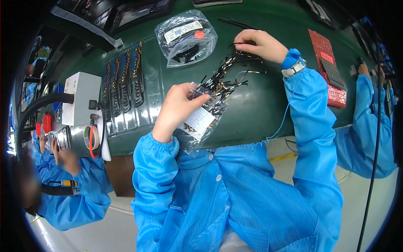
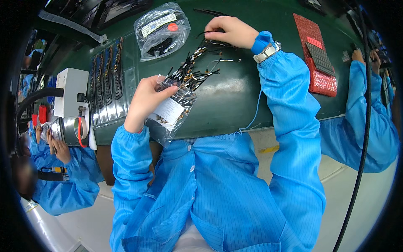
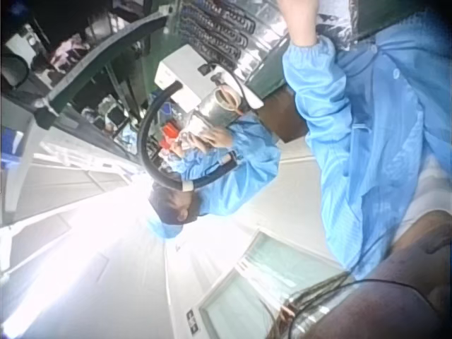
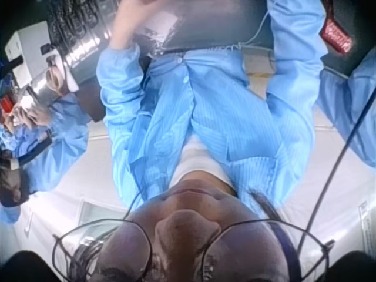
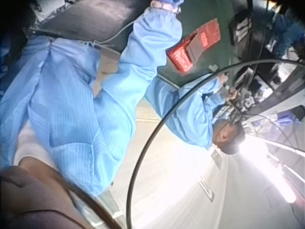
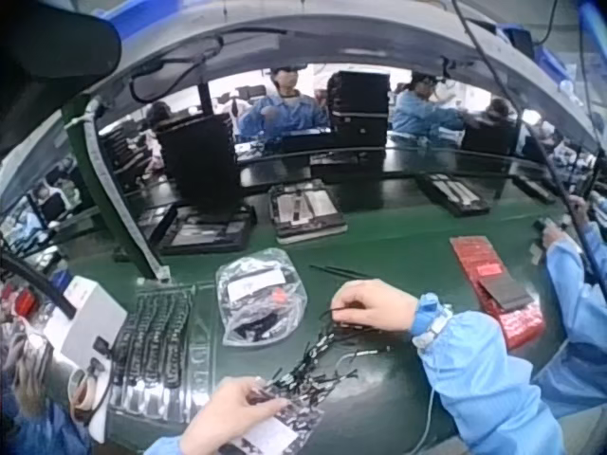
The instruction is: Assembling internal components and cables of a tablet device on a production line.
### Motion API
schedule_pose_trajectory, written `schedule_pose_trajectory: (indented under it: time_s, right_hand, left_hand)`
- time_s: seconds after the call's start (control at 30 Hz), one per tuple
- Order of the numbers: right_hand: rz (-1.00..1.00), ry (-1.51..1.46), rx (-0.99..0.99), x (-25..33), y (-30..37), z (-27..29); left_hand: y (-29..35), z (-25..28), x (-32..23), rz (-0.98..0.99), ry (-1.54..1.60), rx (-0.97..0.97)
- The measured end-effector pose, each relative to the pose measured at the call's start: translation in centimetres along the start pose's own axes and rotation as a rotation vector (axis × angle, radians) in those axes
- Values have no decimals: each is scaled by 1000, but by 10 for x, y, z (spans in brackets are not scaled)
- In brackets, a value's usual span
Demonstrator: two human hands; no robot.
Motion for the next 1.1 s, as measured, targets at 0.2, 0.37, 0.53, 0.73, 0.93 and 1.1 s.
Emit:
schedule_pose_trajectory:
  time_s: [0.2, 0.37, 0.53, 0.73, 0.93, 1.1]
  right_hand:
    - [148, 303, -160, 29, 7, 9]
    - [147, 489, 67, 53, -3, -8]
    - [194, 238, 105, 39, 1, 6]
    - [87, 124, -42, 20, 6, 14]
    - [-54, -11, -56, -15, 8, 16]
    - [-23, 429, -222, -8, 9, 16]
  left_hand:
    - [-1, 4, 8, -45, 43, -17]
    - [-7, 1, 8, -151, 109, -15]
    - [0, 3, 13, -18, -32, -35]
    - [7, 5, 13, -52, -38, -86]
    - [9, 7, 17, 42, -8, -17]
    - [15, 9, 7, 3, 61, -23]
Point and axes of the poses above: each hand's wrist, its own y-axis away from the middle knuckle, its own z-axis out of the back of the hand, x = y × z, the point moved 4 cm from there along -y, towards the middle knuckle, and after that the axes turned 15 degrees about x, right-handed, at the moved point
